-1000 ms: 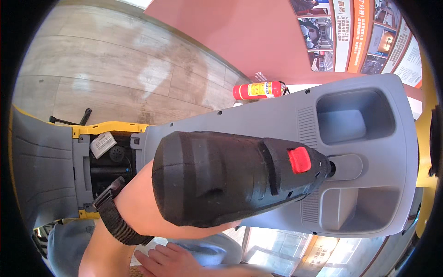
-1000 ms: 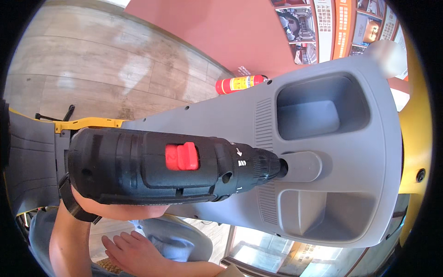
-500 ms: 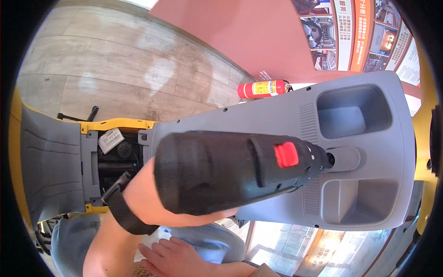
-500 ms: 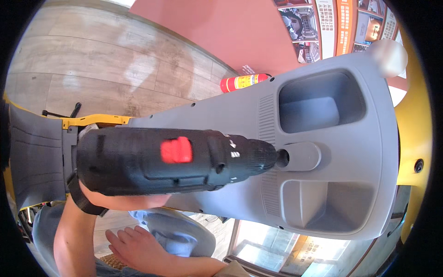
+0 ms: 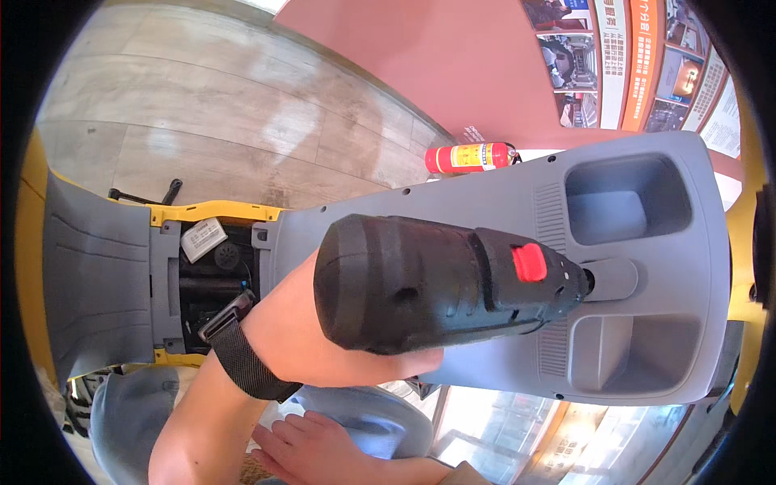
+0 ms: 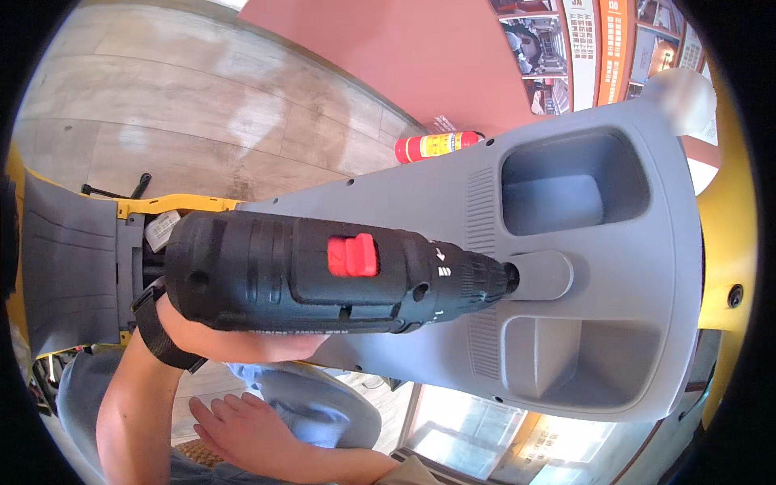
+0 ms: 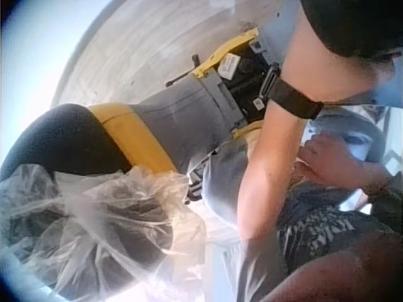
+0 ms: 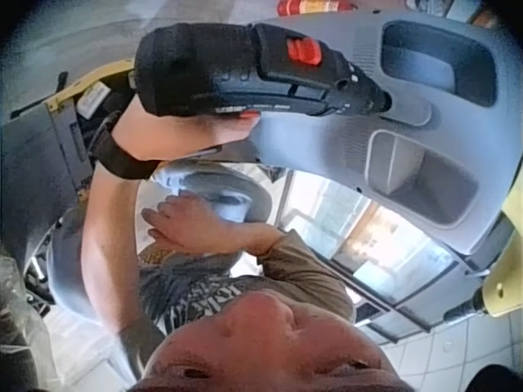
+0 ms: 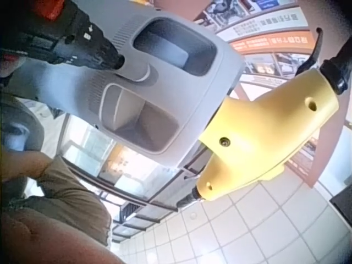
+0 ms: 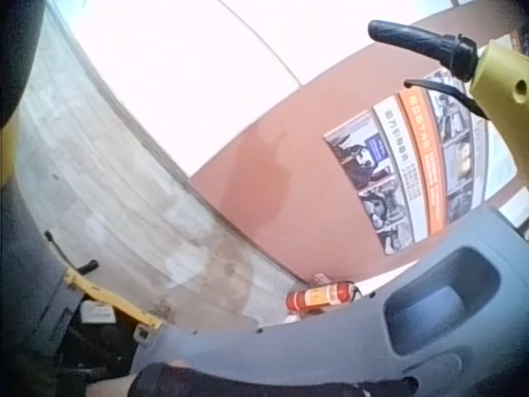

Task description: Repairing a yellow scooter by attaching panels with an electric screwdriver.

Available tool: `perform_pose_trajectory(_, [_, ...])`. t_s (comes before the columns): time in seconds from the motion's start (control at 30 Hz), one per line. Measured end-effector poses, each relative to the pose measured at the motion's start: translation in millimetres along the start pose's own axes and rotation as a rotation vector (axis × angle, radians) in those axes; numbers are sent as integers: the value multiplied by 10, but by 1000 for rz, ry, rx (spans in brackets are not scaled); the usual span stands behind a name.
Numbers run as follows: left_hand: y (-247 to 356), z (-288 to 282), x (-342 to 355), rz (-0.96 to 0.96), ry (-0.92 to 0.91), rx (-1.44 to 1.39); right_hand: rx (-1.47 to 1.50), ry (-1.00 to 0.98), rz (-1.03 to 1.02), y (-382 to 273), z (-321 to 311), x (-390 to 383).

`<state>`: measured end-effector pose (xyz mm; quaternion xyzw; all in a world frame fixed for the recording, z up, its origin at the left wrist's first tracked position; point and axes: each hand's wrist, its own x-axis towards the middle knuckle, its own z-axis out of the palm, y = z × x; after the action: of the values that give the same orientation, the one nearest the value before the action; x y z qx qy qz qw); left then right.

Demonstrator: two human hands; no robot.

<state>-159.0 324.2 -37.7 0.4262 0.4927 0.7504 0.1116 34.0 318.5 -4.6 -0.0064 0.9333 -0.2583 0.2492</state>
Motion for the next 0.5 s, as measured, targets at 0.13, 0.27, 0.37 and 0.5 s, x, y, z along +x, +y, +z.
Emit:
perform_pose_trajectory(0.13, [26, 61, 1, -332, -49, -237, -12, 10, -2, 25, -19, -13])
perform_pose_trajectory(0.27, [23, 28, 31, -268, -42, -232, -38, -5, -8, -5, -87, 26])
perform_pose_trajectory(0.37, [5, 48, 16, -200, 18, -193, -68, -23, -21, -28, -114, 47])
perform_pose_trajectory(0.5, [-9, 24, 16, -167, -14, -162, -72, -23, -19, -28, -102, 48])
